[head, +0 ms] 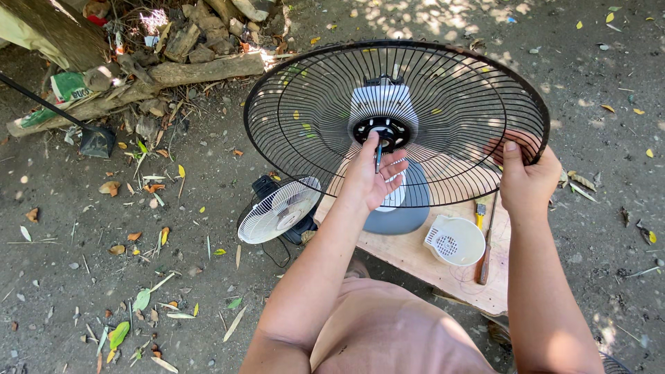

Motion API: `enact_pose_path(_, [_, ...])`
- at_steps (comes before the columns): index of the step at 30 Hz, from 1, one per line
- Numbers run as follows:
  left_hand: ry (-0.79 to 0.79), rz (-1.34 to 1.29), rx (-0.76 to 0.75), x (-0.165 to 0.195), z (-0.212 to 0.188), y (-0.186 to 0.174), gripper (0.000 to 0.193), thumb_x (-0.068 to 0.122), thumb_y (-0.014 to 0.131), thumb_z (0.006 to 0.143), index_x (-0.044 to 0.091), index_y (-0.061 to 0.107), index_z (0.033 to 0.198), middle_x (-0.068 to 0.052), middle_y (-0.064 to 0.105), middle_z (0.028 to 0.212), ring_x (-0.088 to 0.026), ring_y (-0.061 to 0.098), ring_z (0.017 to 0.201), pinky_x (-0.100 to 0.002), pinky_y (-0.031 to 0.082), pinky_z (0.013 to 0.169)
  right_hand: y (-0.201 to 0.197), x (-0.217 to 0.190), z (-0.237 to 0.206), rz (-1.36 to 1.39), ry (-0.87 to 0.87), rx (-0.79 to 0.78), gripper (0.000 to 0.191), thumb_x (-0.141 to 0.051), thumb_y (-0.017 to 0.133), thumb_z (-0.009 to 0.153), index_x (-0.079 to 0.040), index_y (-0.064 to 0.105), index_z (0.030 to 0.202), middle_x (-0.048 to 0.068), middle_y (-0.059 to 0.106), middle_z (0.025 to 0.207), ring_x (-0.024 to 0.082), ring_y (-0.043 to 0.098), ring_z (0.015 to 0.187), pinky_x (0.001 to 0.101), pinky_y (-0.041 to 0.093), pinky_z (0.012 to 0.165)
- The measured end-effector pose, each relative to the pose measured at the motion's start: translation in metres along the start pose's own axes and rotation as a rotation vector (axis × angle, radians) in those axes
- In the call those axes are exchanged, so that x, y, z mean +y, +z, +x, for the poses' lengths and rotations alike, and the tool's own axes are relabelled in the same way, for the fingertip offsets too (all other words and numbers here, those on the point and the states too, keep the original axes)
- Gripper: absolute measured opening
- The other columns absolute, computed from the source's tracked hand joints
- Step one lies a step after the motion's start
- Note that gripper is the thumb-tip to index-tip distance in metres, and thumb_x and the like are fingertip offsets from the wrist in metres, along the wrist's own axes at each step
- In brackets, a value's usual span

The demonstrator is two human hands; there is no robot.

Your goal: The person services a pedestal fan set on a wooden board outdoors. They use a long screwdriver to unscrew the fan's rear housing while steadying it with the other hand, briefly brush the housing with a paintbrush, then lift the front grille guard and align it onto the fan head, tightening the center cap by hand.

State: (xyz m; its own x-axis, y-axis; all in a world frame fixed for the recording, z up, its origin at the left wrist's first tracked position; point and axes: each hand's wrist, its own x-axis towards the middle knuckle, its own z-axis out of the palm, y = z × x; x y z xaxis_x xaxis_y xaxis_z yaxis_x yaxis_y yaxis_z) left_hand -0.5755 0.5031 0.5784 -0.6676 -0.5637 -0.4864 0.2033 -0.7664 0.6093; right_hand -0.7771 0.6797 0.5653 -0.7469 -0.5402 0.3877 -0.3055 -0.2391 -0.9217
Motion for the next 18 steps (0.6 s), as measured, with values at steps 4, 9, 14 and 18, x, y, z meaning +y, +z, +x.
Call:
enact_pose_path(4, [0.283,0.288,0.274,-0.007,0.008,-0.006,0.059,0.039,0.078,0.084,0.006,0.047,0.121,-0.005,0.066,0.086,-0.014,0.063,0.068,-0.031,0.042,0.051,0.002,0.000,-0.003,0.053,-0.028,-0.023,0.012,0.001,0.059,0.112,0.005,0.064,0.123,0.010,0.071,0.112,0.016,0.071,0.099,0.0315,0.061,0.093])
enact_pose_path(9, [0.601,0.445,0.309,-0.016,0.022,-0.010,0.066,0.025,0.088,0.077,0.002,0.044,0.119,-0.008,0.062,0.085,-0.009,0.057,0.067,-0.025,0.049,0.056,0.003,0.001,-0.001,0.033,-0.014,-0.018,0.013,0.001,0.059,0.112,0.006,0.064,0.123,0.010,0.072,0.111,0.017,0.071,0.099,0.0320,0.061,0.091])
enact_pose_path(14, [0.621,0.433,0.348,-0.007,0.015,-0.011,0.064,0.034,0.084,0.080,0.001,0.045,0.119,-0.005,0.059,0.087,-0.013,0.057,0.066,-0.026,0.048,0.052,0.005,0.003,0.001,-0.015,0.008,-0.004,0.014,0.001,0.059,0.110,0.005,0.065,0.123,0.008,0.073,0.109,0.015,0.071,0.097,0.0298,0.060,0.089])
enact_pose_path(18, [0.103,0.105,0.220,0.004,-0.001,-0.013,0.061,0.063,0.053,0.088,0.010,0.055,0.119,-0.005,0.064,0.087,-0.017,0.061,0.066,-0.027,0.035,0.048,0.004,0.003,-0.001,-0.062,-0.034,0.011,0.014,0.000,0.061,0.111,0.005,0.066,0.123,0.007,0.071,0.110,0.013,0.068,0.098,0.0289,0.059,0.089])
